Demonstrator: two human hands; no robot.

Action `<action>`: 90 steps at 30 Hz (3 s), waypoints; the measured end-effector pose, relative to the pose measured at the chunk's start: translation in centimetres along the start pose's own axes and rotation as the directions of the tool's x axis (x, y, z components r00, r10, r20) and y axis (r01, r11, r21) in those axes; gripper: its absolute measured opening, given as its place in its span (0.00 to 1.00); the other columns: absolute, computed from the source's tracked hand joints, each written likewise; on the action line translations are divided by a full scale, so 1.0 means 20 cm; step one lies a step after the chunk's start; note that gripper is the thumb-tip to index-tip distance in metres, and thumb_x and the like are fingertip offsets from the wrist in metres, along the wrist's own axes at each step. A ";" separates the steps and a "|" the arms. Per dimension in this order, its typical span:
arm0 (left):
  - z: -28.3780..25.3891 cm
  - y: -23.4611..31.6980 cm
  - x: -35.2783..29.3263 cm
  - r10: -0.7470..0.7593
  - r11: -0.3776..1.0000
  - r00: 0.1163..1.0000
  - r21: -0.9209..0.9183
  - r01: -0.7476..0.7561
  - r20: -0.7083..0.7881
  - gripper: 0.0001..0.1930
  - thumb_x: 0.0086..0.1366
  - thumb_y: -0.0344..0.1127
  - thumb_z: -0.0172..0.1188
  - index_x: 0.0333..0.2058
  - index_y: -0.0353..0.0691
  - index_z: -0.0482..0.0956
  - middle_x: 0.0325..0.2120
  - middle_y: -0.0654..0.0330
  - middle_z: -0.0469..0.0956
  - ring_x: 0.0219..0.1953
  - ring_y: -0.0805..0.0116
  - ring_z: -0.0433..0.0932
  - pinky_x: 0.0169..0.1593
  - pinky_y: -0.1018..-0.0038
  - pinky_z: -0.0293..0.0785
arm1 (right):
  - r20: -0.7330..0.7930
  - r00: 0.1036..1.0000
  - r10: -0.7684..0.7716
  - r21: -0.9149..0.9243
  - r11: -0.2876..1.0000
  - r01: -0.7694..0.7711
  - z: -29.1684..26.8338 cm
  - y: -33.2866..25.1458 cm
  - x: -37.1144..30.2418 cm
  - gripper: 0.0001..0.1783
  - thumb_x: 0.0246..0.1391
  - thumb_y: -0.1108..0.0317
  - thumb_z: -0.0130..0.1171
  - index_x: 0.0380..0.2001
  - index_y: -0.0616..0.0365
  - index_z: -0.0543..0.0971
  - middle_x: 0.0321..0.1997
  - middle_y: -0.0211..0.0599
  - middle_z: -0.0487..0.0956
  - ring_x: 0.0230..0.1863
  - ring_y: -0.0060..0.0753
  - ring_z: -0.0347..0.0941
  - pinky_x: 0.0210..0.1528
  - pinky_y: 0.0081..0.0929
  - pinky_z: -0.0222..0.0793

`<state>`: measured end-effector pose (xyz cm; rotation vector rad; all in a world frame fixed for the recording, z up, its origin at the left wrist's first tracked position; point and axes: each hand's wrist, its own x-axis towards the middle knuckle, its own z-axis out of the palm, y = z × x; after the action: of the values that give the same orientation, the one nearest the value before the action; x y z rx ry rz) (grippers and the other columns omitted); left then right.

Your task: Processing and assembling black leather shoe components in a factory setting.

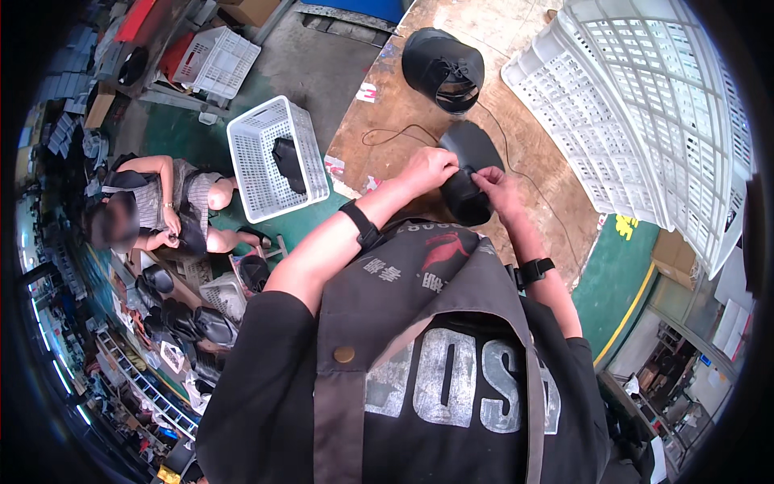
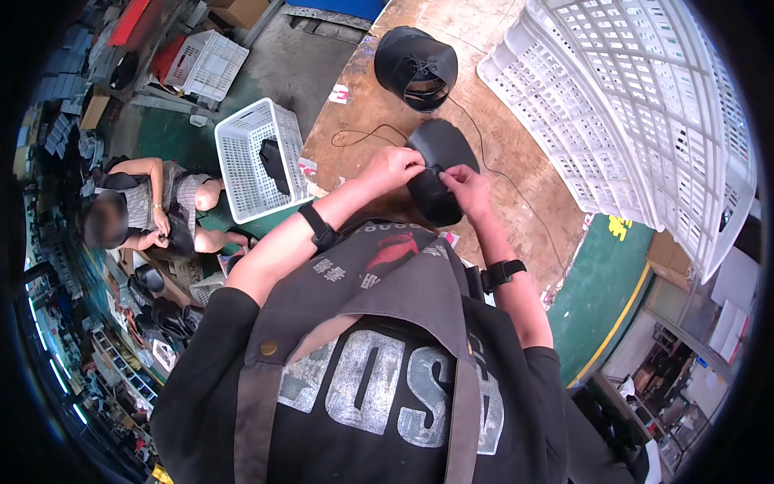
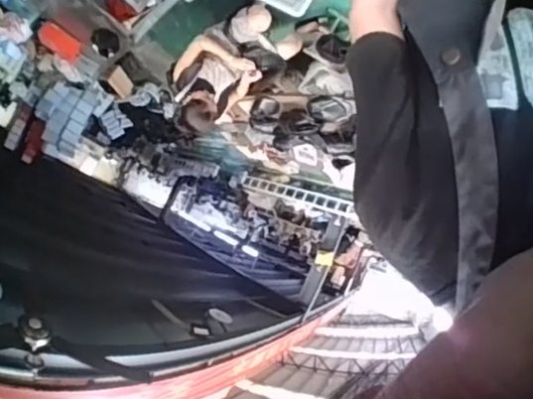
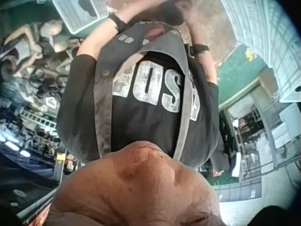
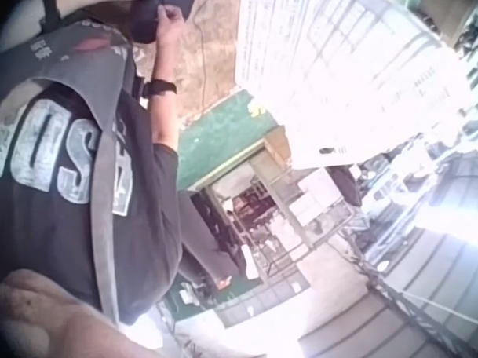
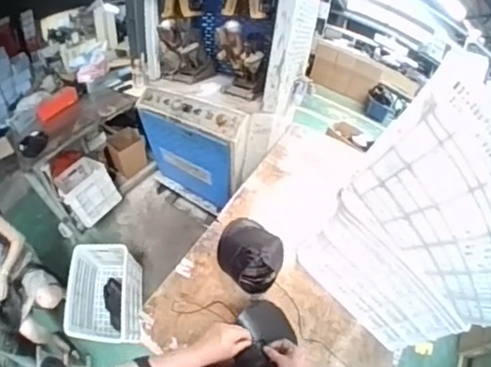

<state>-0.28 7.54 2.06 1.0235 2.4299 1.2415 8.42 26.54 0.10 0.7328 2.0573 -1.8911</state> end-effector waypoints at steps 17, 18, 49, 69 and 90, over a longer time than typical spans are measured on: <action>0.06 -0.04 -0.04 0.130 0.950 0.981 0.265 -0.165 0.144 0.03 0.49 0.32 0.56 0.20 0.41 0.74 0.21 0.58 0.74 0.26 0.55 0.76 0.28 0.61 0.71 | 0.211 0.972 0.106 0.188 0.971 -0.146 0.04 0.02 -0.03 0.06 0.54 0.68 0.55 0.34 0.58 0.76 0.29 0.24 0.75 0.31 0.17 0.70 0.37 0.14 0.66; 0.06 -0.03 -0.04 0.160 0.945 0.974 0.261 -0.198 0.159 0.04 0.49 0.32 0.56 0.19 0.41 0.73 0.21 0.57 0.74 0.26 0.54 0.76 0.28 0.61 0.71 | 0.230 0.967 0.106 0.229 0.960 -0.160 0.04 0.04 -0.03 0.07 0.55 0.69 0.54 0.36 0.58 0.76 0.30 0.25 0.76 0.31 0.18 0.70 0.38 0.15 0.67; 0.12 -0.06 -0.09 -0.106 0.963 0.911 0.269 -0.006 0.398 0.06 0.51 0.34 0.55 0.28 0.43 0.78 0.27 0.54 0.77 0.33 0.52 0.77 0.36 0.61 0.73 | 0.372 0.913 0.169 0.039 0.980 -0.197 0.07 0.19 0.02 0.06 0.54 0.69 0.55 0.33 0.58 0.76 0.30 0.23 0.76 0.30 0.12 0.68 0.32 0.11 0.64; 0.14 -0.04 -0.05 -0.314 0.934 0.904 -0.077 0.349 0.289 0.09 0.54 0.39 0.58 0.30 0.41 0.80 0.25 0.56 0.77 0.23 0.65 0.78 0.30 0.71 0.74 | 0.155 0.984 -0.091 -0.217 0.968 0.124 0.07 0.09 0.01 0.10 0.49 0.69 0.59 0.32 0.61 0.72 0.28 0.35 0.75 0.29 0.26 0.73 0.33 0.21 0.71; -0.22 -0.26 0.01 -0.769 0.318 0.635 -0.903 0.290 -0.067 0.06 0.62 0.33 0.52 0.35 0.38 0.72 0.25 0.58 0.77 0.21 0.74 0.75 0.24 0.80 0.71 | -0.012 1.000 0.023 -0.568 0.823 -0.026 -0.09 0.06 -0.10 0.20 0.51 0.53 0.55 0.41 0.56 0.76 0.33 0.45 0.78 0.36 0.43 0.75 0.40 0.35 0.68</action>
<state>-4.97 2.91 0.68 -0.4966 1.6531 2.1594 11.04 28.02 0.31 0.5961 2.4147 -1.1376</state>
